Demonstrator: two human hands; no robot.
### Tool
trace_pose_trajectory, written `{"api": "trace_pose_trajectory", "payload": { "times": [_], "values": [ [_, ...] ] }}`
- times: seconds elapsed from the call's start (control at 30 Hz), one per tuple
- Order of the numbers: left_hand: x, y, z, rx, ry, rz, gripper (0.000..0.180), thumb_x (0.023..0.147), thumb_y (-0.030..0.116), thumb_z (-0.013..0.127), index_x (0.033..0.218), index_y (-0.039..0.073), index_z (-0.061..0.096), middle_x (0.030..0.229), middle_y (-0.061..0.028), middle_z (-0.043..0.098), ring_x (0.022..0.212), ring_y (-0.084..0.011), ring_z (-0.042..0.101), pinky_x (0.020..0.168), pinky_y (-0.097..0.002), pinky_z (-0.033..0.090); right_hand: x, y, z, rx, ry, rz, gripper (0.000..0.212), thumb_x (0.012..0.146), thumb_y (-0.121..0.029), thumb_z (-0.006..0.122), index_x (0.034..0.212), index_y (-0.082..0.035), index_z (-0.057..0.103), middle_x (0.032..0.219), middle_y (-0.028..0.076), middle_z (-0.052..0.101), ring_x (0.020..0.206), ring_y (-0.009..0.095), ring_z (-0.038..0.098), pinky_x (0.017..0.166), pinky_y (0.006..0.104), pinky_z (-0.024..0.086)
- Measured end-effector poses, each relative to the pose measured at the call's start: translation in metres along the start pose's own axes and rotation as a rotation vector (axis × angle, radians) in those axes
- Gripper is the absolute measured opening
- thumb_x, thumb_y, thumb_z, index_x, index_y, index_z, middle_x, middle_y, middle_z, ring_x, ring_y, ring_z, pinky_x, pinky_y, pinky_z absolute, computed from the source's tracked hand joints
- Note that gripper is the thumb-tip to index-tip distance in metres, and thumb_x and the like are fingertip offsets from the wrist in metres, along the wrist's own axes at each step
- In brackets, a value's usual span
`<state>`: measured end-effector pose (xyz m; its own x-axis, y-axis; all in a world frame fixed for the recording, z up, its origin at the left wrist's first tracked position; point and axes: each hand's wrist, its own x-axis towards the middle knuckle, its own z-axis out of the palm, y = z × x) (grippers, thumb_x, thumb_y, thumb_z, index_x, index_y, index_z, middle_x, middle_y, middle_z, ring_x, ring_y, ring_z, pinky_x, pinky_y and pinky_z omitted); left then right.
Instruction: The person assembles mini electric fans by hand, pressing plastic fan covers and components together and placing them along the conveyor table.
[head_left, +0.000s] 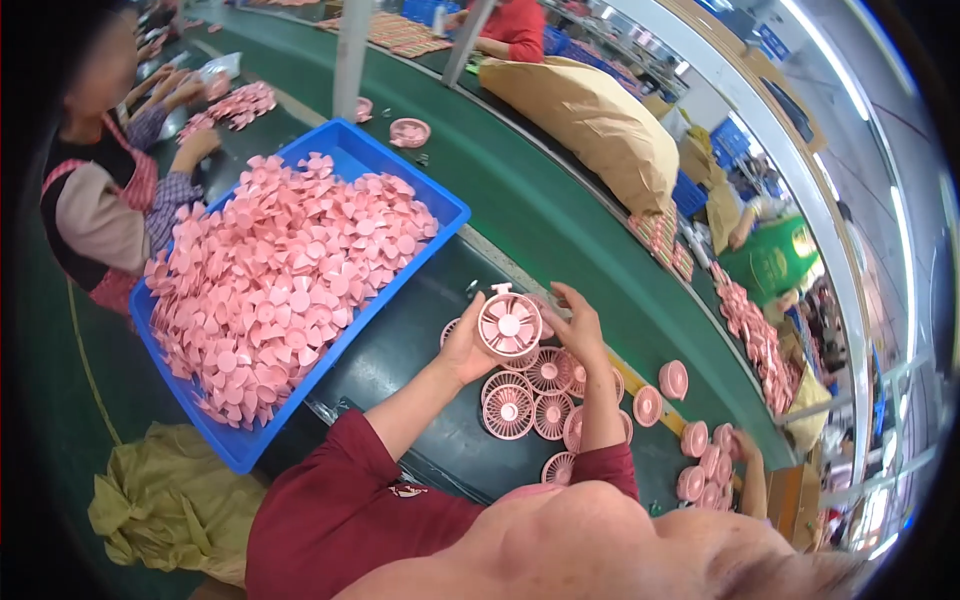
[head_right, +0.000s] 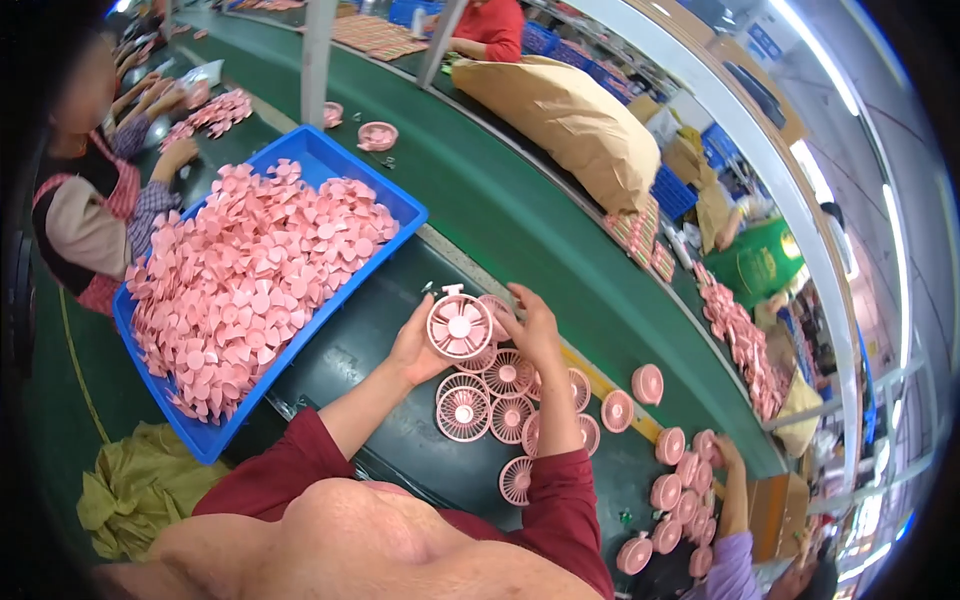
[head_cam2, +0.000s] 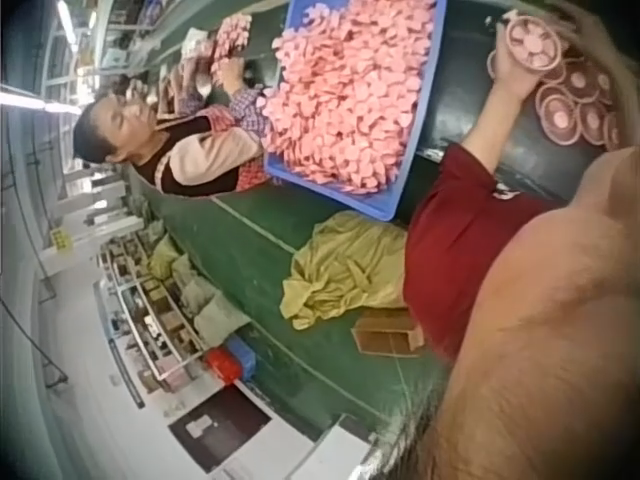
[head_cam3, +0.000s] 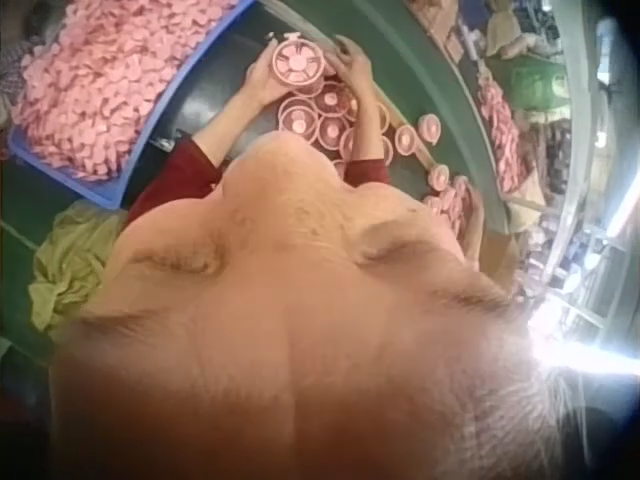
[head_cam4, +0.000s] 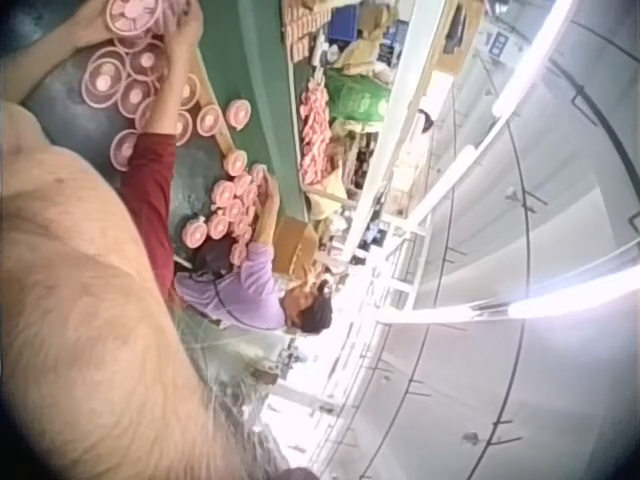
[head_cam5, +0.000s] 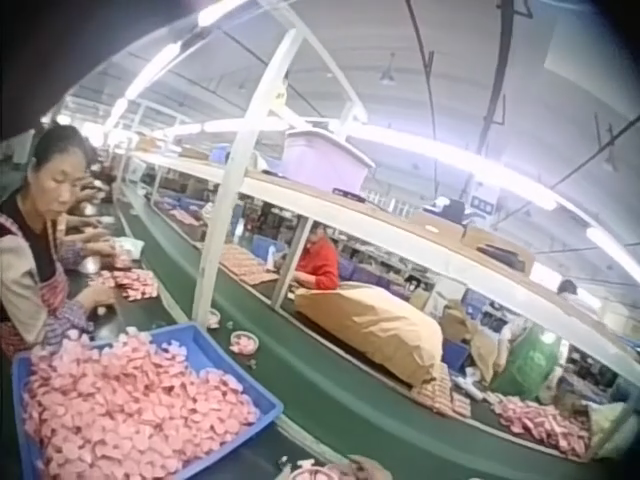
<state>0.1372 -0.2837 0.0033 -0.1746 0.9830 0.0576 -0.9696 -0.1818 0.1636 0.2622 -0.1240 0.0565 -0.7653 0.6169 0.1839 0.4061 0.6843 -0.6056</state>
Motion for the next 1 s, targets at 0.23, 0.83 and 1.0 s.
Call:
{"api": "trace_pose_trajectory", "payload": {
  "times": [0.23,0.83,1.0],
  "values": [
    [0.02,-0.007,-0.033,-0.2,-0.11,0.046,0.042,0.1,0.042,0.05,0.128,0.012,0.057,0.128,-0.0081,0.062,0.12,-0.0242,0.058,0.106,-0.0452,0.044,0.011,0.05,0.028,-0.151,-0.077,-0.121,0.048,0.077,-0.018,0.071,0.121,-0.002,0.062,0.114,0.024,0.065,0.106,0.039,0.062,0.096,0.0457,0.047],
    [0.008,-0.003,-0.021,0.005,-0.02,0.044,0.042,0.1,0.045,0.049,0.126,0.014,0.058,0.123,-0.0065,0.063,0.114,-0.0201,0.061,0.1,-0.0422,0.048,-0.017,-0.023,0.013,0.166,0.35,-0.233,0.015,0.08,-0.001,0.073,0.089,0.0,0.062,0.091,0.009,0.062,0.083,0.019,0.06,0.075,0.0292,0.048],
    [0.003,-0.014,-0.018,0.045,0.02,-0.016,0.044,0.101,0.048,0.046,0.127,0.014,0.058,0.124,-0.0069,0.062,0.112,-0.021,0.061,0.097,-0.0404,0.05,-0.043,-0.061,0.026,0.075,0.044,-0.445,0.022,0.076,-0.005,0.076,0.087,-0.004,0.057,0.142,0.023,0.045,0.127,0.039,0.05,0.103,0.0441,0.041]
  ]
}}
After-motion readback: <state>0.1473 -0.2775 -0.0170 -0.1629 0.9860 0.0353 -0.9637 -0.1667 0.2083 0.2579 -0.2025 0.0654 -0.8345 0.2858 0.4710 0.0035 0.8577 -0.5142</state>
